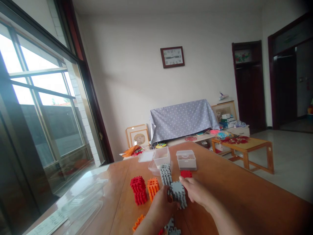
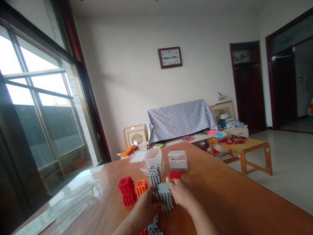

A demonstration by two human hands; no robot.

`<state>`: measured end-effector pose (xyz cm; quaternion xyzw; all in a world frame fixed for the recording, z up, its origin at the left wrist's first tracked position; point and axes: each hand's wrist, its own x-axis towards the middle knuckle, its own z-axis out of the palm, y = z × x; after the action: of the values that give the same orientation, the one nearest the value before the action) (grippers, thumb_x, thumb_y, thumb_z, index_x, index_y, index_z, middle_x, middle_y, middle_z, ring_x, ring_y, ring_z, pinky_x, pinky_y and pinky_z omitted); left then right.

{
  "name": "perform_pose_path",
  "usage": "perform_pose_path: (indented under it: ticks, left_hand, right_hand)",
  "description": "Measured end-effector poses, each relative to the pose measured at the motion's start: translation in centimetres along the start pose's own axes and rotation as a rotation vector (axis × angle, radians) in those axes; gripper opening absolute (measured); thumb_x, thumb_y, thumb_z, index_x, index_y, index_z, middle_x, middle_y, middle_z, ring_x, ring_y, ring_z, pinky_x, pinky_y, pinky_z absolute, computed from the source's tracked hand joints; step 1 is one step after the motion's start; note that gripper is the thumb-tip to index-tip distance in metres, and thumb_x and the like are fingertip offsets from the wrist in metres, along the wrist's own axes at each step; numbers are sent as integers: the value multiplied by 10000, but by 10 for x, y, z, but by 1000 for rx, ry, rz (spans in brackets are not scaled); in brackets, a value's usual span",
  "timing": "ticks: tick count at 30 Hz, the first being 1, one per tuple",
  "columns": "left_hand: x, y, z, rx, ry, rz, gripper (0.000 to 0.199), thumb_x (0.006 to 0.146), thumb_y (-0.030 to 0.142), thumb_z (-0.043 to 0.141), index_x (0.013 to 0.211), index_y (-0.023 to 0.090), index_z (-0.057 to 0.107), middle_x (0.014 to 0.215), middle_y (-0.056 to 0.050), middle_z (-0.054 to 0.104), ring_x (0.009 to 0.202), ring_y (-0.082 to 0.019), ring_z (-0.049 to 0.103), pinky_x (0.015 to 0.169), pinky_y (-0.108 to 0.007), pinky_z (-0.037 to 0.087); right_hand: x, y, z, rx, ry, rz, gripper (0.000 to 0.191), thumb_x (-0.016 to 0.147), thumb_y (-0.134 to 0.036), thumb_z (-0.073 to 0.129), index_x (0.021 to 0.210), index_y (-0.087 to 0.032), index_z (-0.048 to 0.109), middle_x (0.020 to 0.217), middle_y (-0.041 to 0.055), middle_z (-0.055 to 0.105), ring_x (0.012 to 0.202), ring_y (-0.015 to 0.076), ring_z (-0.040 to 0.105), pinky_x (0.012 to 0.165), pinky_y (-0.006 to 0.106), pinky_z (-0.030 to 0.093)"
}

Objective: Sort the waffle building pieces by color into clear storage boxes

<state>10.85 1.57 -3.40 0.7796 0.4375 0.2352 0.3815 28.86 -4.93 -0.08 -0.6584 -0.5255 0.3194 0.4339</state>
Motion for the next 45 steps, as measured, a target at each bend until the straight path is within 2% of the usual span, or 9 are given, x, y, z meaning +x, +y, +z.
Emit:
perform_pose_path:
  ticks: [10,15,20,23,28,36,45]
  left_hand:
    - [-5,7,2,-86,16,44,384,719,167,677,1094,174,589,756,24,595,700,-150,539,637,-255,395]
    - [-5,4,-1,-90,18,25,507,688,238,768,1156,165,588,829,6,598,727,-155,546,637,-257,414]
    - [-4,1,-6,-210,19,-7,738,666,355,843,1313,177,537,936,-22,611,701,-144,544,611,-260,444]
    - [-4,2,-7,-233,-12,-12,723,690,353,826,1329,178,537,950,-31,627,692,-142,555,587,-251,446]
    - [-4,7,-6,-231,-30,20,552,713,278,776,1226,169,605,853,-13,638,724,-155,570,617,-244,433]
    - [-1,8,-3,-217,-58,25,443,740,239,732,1141,133,576,806,-1,607,695,-141,547,578,-235,384]
    - [1,6,-3,-262,-50,31,487,741,220,720,1182,145,528,798,15,581,689,-134,559,572,-227,399]
  right_hand:
    - [-2,-3,0,18,-6,25,452,998,-503,392,648,-227,470,392,-59,418,405,125,439,489,243,298]
    - [1,2,-1,50,39,55,327,971,-428,428,718,-231,486,439,-62,467,391,107,400,445,230,239]
    - [-1,5,-1,91,76,70,191,893,-348,511,747,-239,456,490,-65,508,424,102,432,432,205,284]
    - [0,8,1,105,73,54,153,859,-303,536,740,-234,469,512,-63,523,444,99,454,435,195,301]
    - [12,21,7,109,72,1,100,845,-237,548,748,-218,528,515,-66,506,450,97,439,428,198,285]
    - [29,40,15,94,124,-89,145,859,-296,617,758,-199,578,561,-58,529,525,105,504,497,201,316]
    - [18,23,16,116,127,-34,223,904,-378,533,753,-214,534,490,-78,492,409,92,429,455,207,300]
